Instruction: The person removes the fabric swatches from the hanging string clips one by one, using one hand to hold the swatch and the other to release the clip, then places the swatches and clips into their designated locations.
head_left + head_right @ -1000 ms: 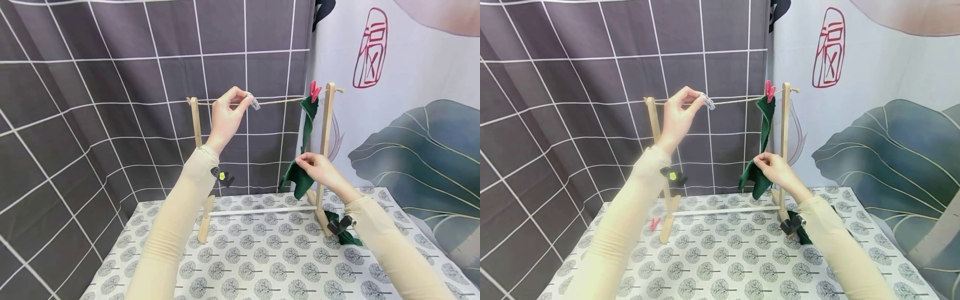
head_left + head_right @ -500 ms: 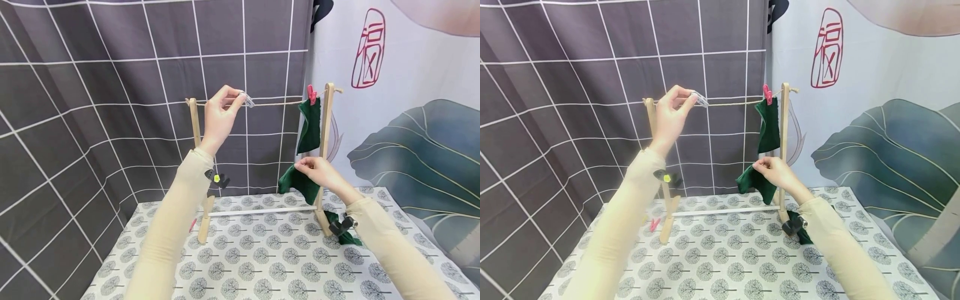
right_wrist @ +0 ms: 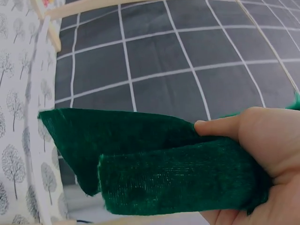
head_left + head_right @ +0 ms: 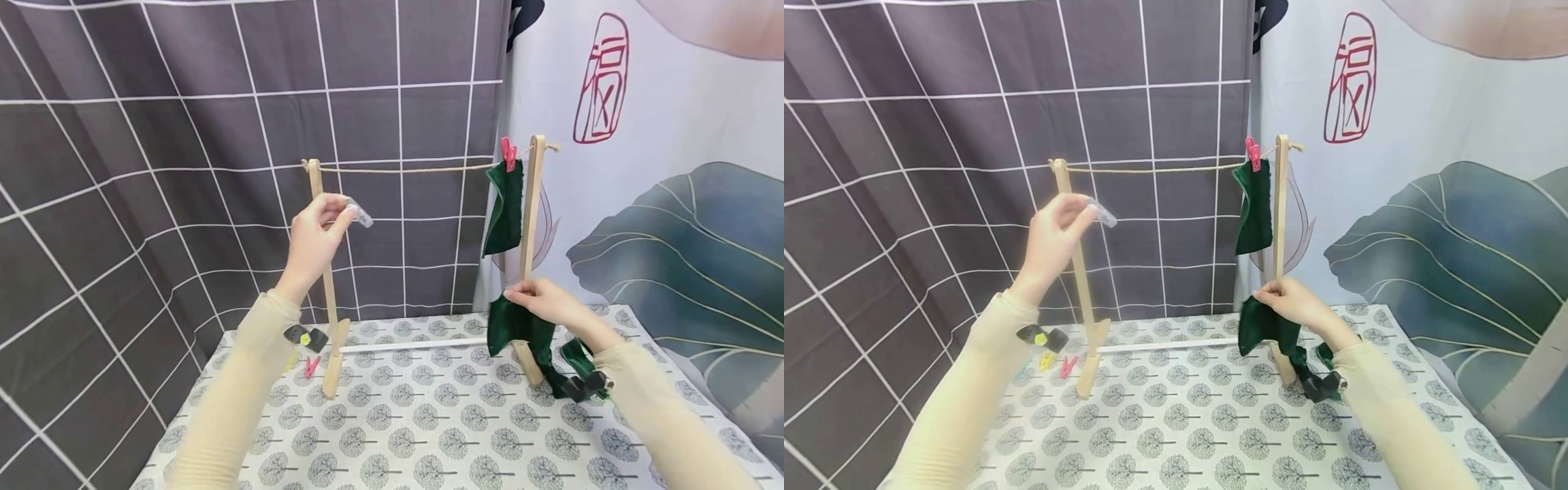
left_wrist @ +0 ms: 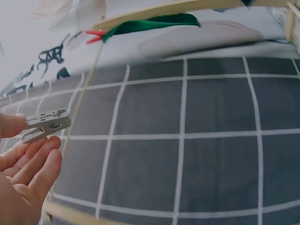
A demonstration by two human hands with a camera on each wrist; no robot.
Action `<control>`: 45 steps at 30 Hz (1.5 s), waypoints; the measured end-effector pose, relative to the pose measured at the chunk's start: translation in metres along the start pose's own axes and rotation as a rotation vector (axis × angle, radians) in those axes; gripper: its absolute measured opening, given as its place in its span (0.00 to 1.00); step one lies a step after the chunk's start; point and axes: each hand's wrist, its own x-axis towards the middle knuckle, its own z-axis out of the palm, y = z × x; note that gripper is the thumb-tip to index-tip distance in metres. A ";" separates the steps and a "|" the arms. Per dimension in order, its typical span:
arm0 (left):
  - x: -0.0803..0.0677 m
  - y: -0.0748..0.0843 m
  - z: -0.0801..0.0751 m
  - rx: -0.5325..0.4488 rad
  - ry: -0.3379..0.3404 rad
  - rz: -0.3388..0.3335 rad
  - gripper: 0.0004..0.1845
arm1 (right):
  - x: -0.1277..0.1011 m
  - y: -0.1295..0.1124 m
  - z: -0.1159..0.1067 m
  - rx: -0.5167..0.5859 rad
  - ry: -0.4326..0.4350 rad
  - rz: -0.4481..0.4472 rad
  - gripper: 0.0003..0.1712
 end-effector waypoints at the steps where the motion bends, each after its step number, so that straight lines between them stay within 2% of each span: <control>1: -0.004 -0.004 -0.004 0.011 0.000 -0.009 0.12 | -0.003 0.003 -0.002 0.005 -0.006 0.017 0.17; 5: -0.020 -0.017 -0.021 0.065 0.009 -0.050 0.13 | -0.017 0.014 -0.012 0.029 -0.011 0.061 0.21; 9: -0.032 -0.029 -0.038 0.118 0.017 -0.093 0.14 | -0.031 0.022 -0.022 0.027 0.024 0.103 0.26; 17: -0.054 -0.041 -0.069 0.216 -0.003 -0.159 0.17 | -0.064 0.034 -0.043 0.096 0.069 0.170 0.36; 22: -0.068 -0.045 -0.084 0.243 -0.011 -0.212 0.20 | -0.083 0.048 -0.050 0.116 0.111 0.175 0.34; 31: -0.099 -0.056 -0.105 0.267 -0.014 -0.283 0.23 | -0.111 0.065 -0.046 0.121 0.124 0.189 0.30; 39: -0.130 -0.073 -0.115 0.320 -0.038 -0.356 0.24 | -0.136 0.075 -0.035 0.067 0.108 0.206 0.21; 45: -0.156 -0.084 -0.122 0.407 -0.101 -0.446 0.26 | -0.152 0.084 -0.021 0.049 0.078 0.233 0.23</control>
